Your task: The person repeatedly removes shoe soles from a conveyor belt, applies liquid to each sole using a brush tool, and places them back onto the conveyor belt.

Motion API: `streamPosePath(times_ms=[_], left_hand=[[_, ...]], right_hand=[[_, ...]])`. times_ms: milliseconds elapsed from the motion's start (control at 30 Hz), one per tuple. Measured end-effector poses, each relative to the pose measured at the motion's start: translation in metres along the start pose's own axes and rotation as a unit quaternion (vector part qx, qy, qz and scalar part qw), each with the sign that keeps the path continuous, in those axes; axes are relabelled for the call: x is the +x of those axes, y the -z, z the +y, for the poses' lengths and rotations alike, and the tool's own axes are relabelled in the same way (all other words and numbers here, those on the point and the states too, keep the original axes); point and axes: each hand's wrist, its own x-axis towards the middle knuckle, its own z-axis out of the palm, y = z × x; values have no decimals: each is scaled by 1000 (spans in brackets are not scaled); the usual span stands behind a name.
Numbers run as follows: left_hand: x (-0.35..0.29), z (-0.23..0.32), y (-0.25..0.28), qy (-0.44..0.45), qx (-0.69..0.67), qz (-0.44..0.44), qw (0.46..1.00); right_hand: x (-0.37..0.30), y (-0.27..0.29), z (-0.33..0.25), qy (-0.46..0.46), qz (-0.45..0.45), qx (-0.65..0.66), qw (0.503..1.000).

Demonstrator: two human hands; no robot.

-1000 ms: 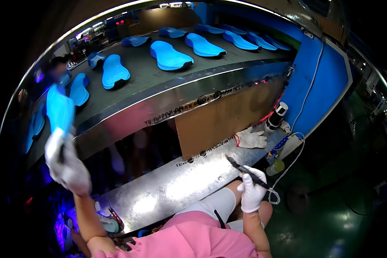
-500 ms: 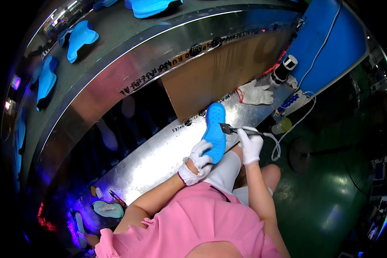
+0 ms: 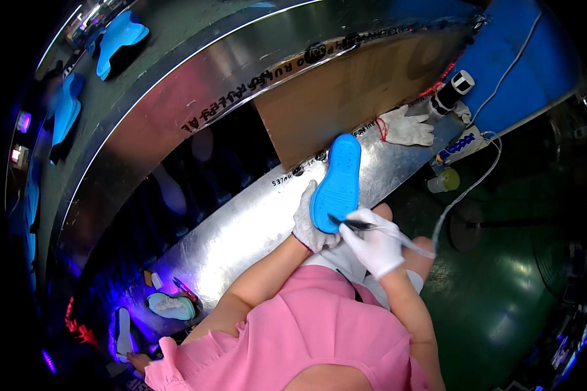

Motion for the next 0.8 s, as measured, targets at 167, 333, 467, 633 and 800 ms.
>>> streamPosePath(times_ms=[167, 333, 467, 633, 800], left_hand=[[-10, -17, -11, -85, 135, -243, 957], [3, -23, -34, -177, 216, -157, 947], [-17, -20, -52, -77, 117, -262, 955], [-24, -6, -67, -8, -53, -339, 939], [-27, 3, -88, -31, -5, -292, 956]], right_hand=[[25, 15, -9, 82, 210, 25, 974], [6, 18, -42, 164, 75, 63, 982], [15, 27, -31, 192, 172, 3, 966], [-5, 22, -58, 187, 96, 99, 973], [-11, 19, -43, 275, 145, -44, 950]])
